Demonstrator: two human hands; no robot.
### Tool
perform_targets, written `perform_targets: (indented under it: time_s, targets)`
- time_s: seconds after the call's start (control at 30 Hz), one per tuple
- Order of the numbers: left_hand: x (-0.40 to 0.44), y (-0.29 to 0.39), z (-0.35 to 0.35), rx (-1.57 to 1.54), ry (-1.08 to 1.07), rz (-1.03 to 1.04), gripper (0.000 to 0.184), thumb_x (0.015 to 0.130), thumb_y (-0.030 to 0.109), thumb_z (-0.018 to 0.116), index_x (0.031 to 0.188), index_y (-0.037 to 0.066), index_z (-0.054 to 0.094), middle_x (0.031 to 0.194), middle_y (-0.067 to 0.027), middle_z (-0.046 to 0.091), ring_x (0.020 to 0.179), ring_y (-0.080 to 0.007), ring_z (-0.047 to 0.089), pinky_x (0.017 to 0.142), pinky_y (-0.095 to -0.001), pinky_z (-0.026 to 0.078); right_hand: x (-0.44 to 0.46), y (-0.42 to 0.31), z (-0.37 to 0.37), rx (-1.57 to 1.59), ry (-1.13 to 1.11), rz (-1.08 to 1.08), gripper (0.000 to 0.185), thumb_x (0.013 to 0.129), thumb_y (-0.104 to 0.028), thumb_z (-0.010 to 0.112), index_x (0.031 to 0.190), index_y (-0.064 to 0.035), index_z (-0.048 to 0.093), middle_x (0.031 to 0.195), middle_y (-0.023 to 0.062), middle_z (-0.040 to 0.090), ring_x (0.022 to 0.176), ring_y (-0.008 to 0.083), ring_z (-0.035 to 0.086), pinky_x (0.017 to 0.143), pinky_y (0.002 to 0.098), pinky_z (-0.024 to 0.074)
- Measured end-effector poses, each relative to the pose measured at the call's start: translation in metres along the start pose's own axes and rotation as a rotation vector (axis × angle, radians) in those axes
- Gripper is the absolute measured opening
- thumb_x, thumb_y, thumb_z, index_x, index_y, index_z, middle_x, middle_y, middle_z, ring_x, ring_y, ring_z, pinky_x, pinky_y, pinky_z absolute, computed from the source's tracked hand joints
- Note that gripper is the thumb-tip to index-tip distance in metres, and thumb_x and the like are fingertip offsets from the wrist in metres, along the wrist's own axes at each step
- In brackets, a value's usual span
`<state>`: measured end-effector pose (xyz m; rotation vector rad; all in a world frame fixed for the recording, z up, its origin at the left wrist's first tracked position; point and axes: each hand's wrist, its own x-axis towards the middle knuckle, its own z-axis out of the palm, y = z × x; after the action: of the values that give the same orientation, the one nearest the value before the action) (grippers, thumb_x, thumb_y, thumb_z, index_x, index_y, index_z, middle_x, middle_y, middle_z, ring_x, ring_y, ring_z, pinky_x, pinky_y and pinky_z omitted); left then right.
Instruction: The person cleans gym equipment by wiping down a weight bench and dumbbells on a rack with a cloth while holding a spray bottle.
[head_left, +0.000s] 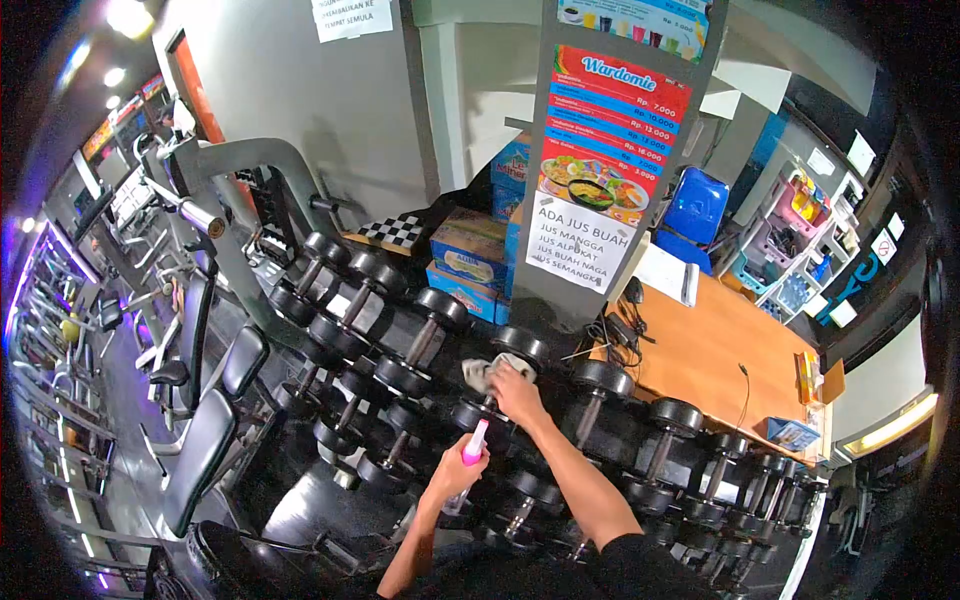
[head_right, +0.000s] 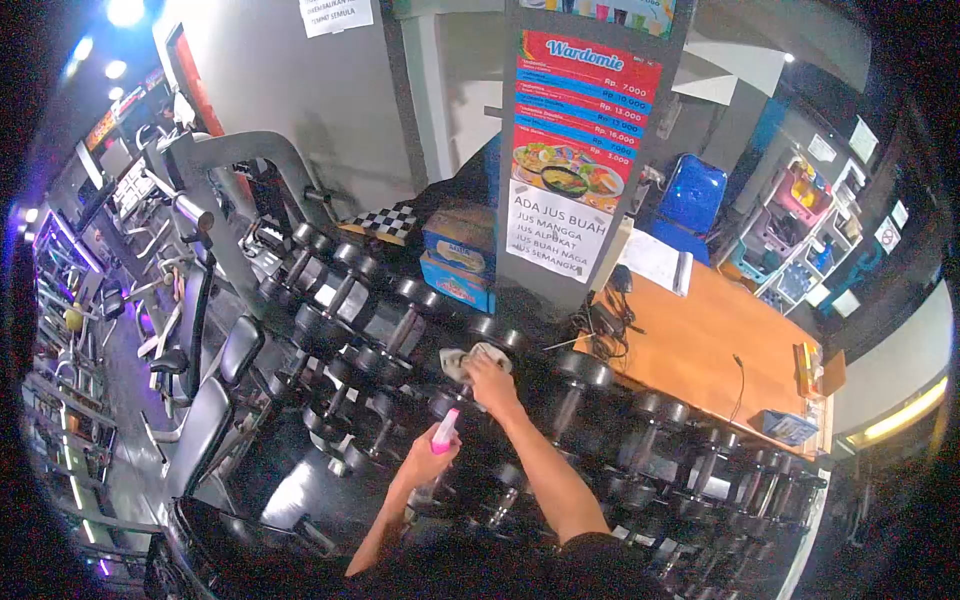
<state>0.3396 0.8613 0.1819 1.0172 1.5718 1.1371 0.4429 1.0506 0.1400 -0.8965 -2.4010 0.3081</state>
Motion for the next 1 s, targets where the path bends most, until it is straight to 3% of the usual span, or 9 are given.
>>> perform_targets:
  time_s: [0.17, 0.37, 0.5, 0.57, 0.63, 0.7, 0.77, 0.83, 1.0]
  targets:
    - [-0.018, -0.002, -0.011, -0.06, 0.004, -0.063, 0.02, 0.081, 0.007, 0.064, 0.098, 0.004, 0.056, 0.081, -0.0025, 0.062, 0.064, -0.0111, 0.06, 0.056, -0.0264, 0.051, -0.003, -0.021, -0.004, 0.033, -0.149, 0.131, 0.031, 0.083, -0.017, 0.06, 0.114, -0.0133, 0.062, 0.115, 0.0145, 0.062, 0.107, 0.0318, 0.059, 0.09, 0.0398, 0.0487]
    - [-0.023, -0.006, -0.02, -0.107, 0.017, -0.065, 0.02, 0.081, 0.007, 0.063, 0.099, 0.005, 0.056, 0.082, -0.0017, 0.062, 0.062, -0.0102, 0.058, 0.055, -0.0264, 0.05, -0.009, -0.018, -0.02, 0.307, -0.386, 0.291, 0.031, 0.088, -0.032, 0.057, 0.101, -0.004, 0.058, 0.097, 0.0194, 0.064, 0.089, 0.0373, 0.063, 0.073, 0.0454, 0.0486]
    - [-0.027, 0.01, -0.033, -0.058, 0.031, -0.054, 0.023, 0.081, 0.007, 0.064, 0.102, 0.004, 0.056, 0.083, -0.0025, 0.062, 0.062, -0.0103, 0.058, 0.056, -0.0267, 0.05, 0.018, 0.034, -0.011, 0.429, -0.776, 0.357, 0.037, 0.092, -0.04, 0.052, 0.097, -0.0041, 0.057, 0.092, 0.0244, 0.064, 0.087, 0.0399, 0.063, 0.071, 0.0468, 0.0483]
    - [-0.027, 0.01, -0.035, -0.097, 0.008, 0.007, 0.029, 0.081, 0.007, 0.066, 0.108, 0.002, 0.056, 0.089, -0.0033, 0.063, 0.064, -0.0103, 0.058, 0.057, -0.0266, 0.05, 0.039, 0.01, -0.04, 0.27, -0.625, 0.337, 0.033, 0.094, -0.035, 0.05, 0.097, -0.0036, 0.06, 0.086, 0.0206, 0.066, 0.079, 0.0342, 0.065, 0.069, 0.0405, 0.0495]
    - [-0.023, 0.004, -0.034, -0.128, 0.008, 0.008, 0.031, 0.082, 0.008, 0.066, 0.111, 0.002, 0.055, 0.093, -0.0035, 0.063, 0.065, -0.0103, 0.059, 0.058, -0.0264, 0.051, 0.049, -0.016, -0.045, 0.187, -0.44, 0.385, 0.028, 0.09, -0.03, 0.055, 0.094, -0.0035, 0.06, 0.089, 0.0219, 0.065, 0.081, 0.0381, 0.064, 0.07, 0.0429, 0.0495]
    - [-0.02, 0.002, -0.033, -0.151, 0.0, 0.011, 0.033, 0.082, 0.008, 0.067, 0.113, 0.002, 0.055, 0.097, -0.0037, 0.063, 0.067, -0.0102, 0.059, 0.058, -0.0261, 0.051, 0.044, -0.02, -0.02, -0.068, -0.289, 0.193, 0.027, 0.086, -0.03, 0.059, 0.091, -0.0041, 0.063, 0.092, 0.0198, 0.066, 0.084, 0.0361, 0.064, 0.073, 0.0444, 0.0501]
    - [-0.02, 0.007, -0.035, -0.235, 0.032, 0.007, 0.031, 0.083, 0.008, 0.066, 0.112, 0.002, 0.055, 0.102, -0.004, 0.063, 0.068, -0.0105, 0.059, 0.058, -0.0256, 0.051, 0.023, -0.021, 0.005, -0.306, -0.118, -0.184, 0.023, 0.084, -0.026, 0.06, 0.09, -0.0051, 0.067, 0.098, 0.0116, 0.068, 0.104, 0.0297, 0.059, 0.094, 0.044, 0.0428]
    - [-0.023, 0.015, -0.04, -0.248, 0.033, 0.028, 0.032, 0.083, 0.007, 0.066, 0.112, 0.002, 0.055, 0.102, -0.0042, 0.063, 0.067, -0.0103, 0.059, 0.058, -0.0256, 0.051, 0.016, -0.014, 0.016, -0.112, -0.168, -0.066, 0.025, 0.085, -0.027, 0.059, 0.098, -0.0074, 0.067, 0.108, 0.0114, 0.066, 0.117, 0.0274, 0.053, 0.101, 0.0404, 0.0389]
    - [-0.018, 0.018, -0.045, -0.335, 0.029, 0.012, 0.038, 0.083, 0.003, 0.066, 0.117, 0.002, 0.05, 0.102, -0.0045, 0.064, 0.065, -0.0091, 0.057, 0.056, -0.0251, 0.049, 0.006, -0.011, 0.009, 0.044, -0.246, 0.087, 0.027, 0.087, -0.028, 0.058, 0.104, -0.0076, 0.065, 0.109, 0.0136, 0.065, 0.112, 0.0304, 0.056, 0.098, 0.0405, 0.0416]
